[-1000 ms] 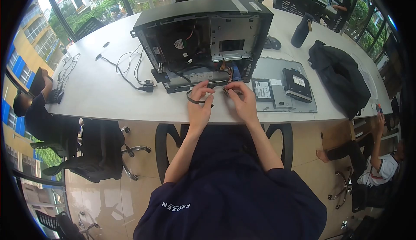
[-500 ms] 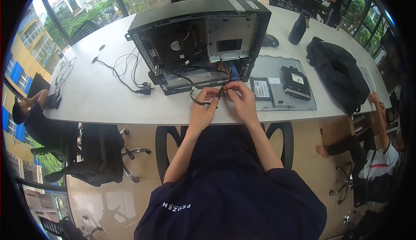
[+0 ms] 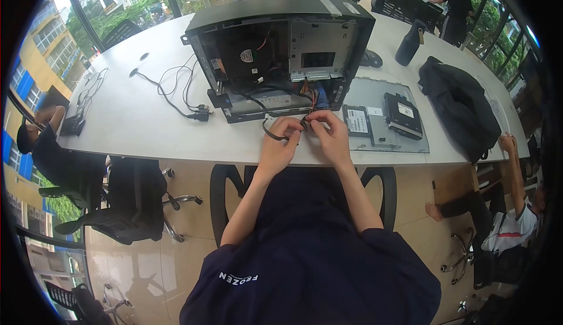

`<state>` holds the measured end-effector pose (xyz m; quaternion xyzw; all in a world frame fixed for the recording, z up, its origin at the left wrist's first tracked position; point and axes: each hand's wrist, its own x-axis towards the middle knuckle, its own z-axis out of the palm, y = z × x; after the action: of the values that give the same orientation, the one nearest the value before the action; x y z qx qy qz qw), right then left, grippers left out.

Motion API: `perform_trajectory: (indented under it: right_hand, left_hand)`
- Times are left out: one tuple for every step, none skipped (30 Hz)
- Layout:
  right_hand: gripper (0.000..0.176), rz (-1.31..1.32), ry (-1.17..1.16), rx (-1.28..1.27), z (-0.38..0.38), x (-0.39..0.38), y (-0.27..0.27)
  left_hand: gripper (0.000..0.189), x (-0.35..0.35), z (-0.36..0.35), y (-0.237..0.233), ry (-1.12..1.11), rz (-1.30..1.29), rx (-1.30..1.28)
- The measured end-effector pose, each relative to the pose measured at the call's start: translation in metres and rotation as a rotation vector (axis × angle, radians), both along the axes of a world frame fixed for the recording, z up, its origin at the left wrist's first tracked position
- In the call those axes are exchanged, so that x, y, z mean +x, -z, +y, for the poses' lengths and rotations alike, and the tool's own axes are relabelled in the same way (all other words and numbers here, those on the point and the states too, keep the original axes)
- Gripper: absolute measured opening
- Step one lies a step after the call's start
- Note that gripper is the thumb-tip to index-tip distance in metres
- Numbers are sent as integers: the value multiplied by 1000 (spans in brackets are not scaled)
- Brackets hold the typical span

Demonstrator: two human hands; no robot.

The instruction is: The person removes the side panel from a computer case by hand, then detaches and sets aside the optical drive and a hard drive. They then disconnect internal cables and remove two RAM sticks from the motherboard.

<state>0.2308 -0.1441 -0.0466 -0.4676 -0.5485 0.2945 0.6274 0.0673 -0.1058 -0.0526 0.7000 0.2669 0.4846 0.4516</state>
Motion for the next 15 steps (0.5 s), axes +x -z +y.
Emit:
perform_trajectory:
  right_hand:
    - [13, 3, -4, -6, 0, 0, -1]
    - [13, 3, -2, -7, 0, 0, 0]
    - [13, 16, -9, 2, 1, 0, 2]
    - [13, 30, -16, 11, 1, 0, 3]
    - [13, 33, -14, 10, 1, 0, 3]
    - [14, 43, 0, 10, 1, 0, 3]
    - [14, 54, 16, 10, 1, 0, 3]
    - [14, 55, 23, 10, 1, 1, 3]
    - [16, 18, 60, 59, 2, 1, 3]
    - [19, -19, 96, 108, 3, 1, 1]
    - [19, -19, 99, 112, 3, 0, -1]
    - [22, -92, 127, 143, 0, -2, -8]
    - [25, -167, 154, 176, -1, -3, -13]
    - [25, -170, 155, 179, 1, -3, -13]
    - [29, -173, 173, 223, 3, -1, -13]
  left_hand:
    - [11, 0, 0, 0, 2, 0, -1]
    - [10, 1, 0, 1, -4, 5, 9]
    - [10, 1, 1, 2, -11, 11, 20]
    - [10, 2, 2, 3, -10, 12, 21]
    - [10, 3, 3, 4, -13, 14, 32]
    - [10, 4, 4, 5, -15, 16, 43]
    - [10, 4, 4, 5, -8, 18, 42]
    - [9, 4, 4, 5, -11, 41, 54]
    - [9, 5, 4, 5, -13, 63, 68]
    - [9, 6, 4, 5, -8, 63, 70]
    - [8, 7, 4, 5, -17, 76, 68]
    - [8, 7, 3, 5, -26, 88, 65]
    - [8, 6, 3, 5, -25, 86, 68]
    - [8, 6, 4, 4, -18, 91, 56]
    - [8, 6, 4, 4, -11, 93, 45]
